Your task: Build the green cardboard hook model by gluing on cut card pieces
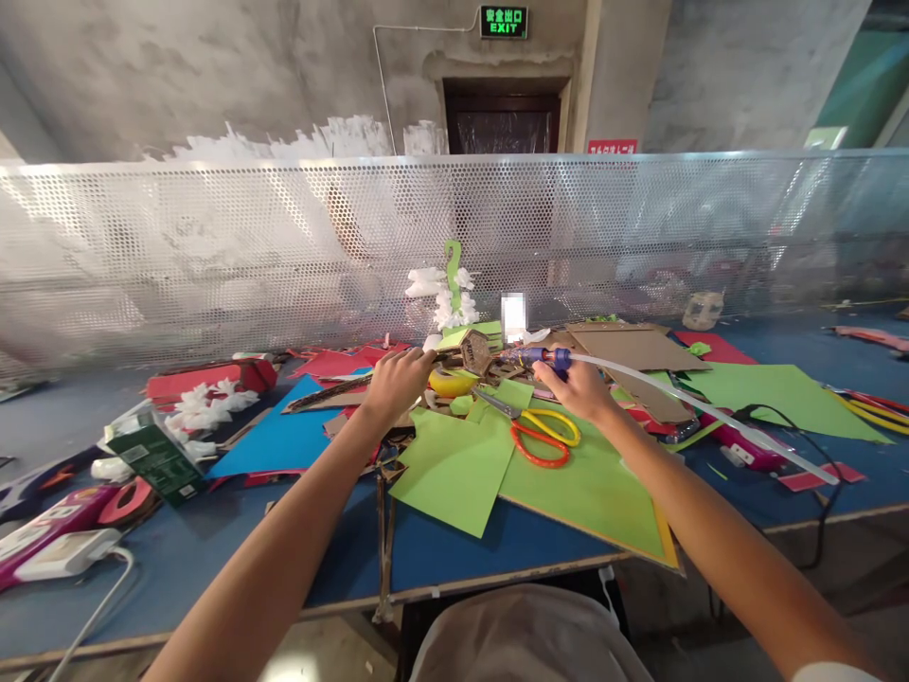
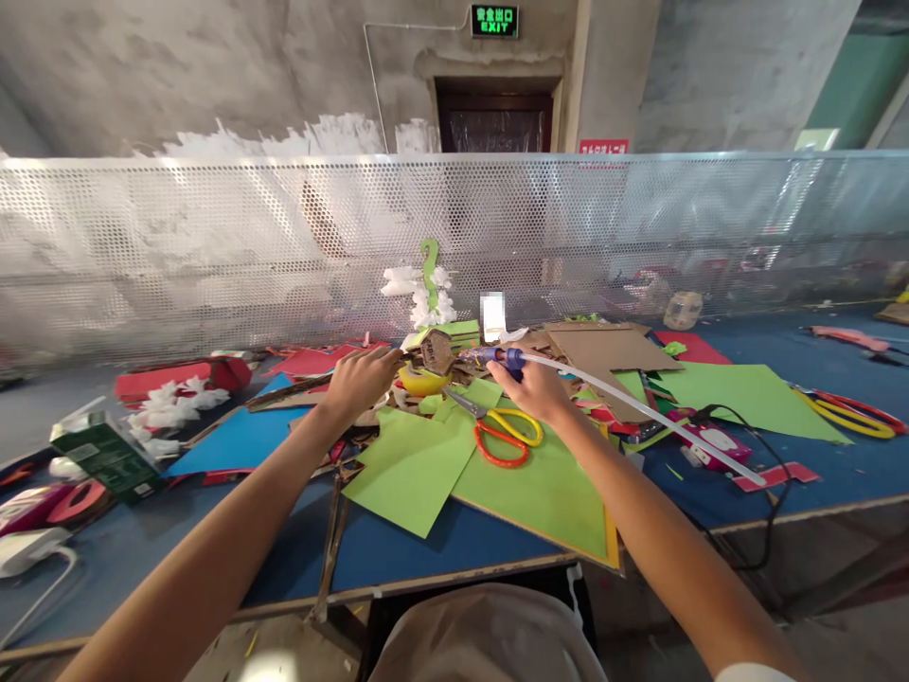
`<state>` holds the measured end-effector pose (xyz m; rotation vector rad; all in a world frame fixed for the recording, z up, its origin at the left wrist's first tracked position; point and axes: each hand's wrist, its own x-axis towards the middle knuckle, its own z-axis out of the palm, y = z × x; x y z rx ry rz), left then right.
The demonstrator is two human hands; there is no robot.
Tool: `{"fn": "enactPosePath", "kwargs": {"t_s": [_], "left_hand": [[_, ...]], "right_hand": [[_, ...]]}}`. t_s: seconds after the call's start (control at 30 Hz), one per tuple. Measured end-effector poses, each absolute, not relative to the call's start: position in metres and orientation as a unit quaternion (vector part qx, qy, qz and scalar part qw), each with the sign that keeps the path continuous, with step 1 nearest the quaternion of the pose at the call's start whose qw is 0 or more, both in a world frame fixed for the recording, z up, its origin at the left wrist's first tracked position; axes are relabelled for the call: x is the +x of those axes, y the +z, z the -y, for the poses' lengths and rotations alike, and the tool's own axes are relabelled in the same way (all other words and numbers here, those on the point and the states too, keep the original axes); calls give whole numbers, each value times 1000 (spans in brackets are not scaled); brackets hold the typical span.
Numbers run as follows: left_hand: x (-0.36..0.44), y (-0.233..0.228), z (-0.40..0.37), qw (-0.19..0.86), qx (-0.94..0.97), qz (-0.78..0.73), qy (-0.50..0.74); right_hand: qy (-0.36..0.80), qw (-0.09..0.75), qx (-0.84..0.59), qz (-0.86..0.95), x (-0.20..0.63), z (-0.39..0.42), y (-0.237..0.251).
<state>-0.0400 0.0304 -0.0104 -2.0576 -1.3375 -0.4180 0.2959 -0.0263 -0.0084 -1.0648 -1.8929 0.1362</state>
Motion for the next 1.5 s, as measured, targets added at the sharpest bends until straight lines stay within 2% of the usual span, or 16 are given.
{"fn": "enactPosePath", "kwargs": {"t_s": [0.4,0.63,0.9,1.3,1.5], "left_hand": [[-38,-12,-30,298,-783,517,-176],[-36,-11,-29,303,-787,508,-173],[-36,-12,-29,333,-794,481,-164],[-42,-16,-35,307,-789,504,-175],[-39,-13,-32,327,-798,481,-154]], "right_hand": [[41,440,-404,801,288,29,-11],[12,499,-427,754,290,24,-12],[-9,518,-434,737,290,21,-13],[-7,464,-442,767,291,27,-8],[-15,493,-448,745,290,25,-8]]}}
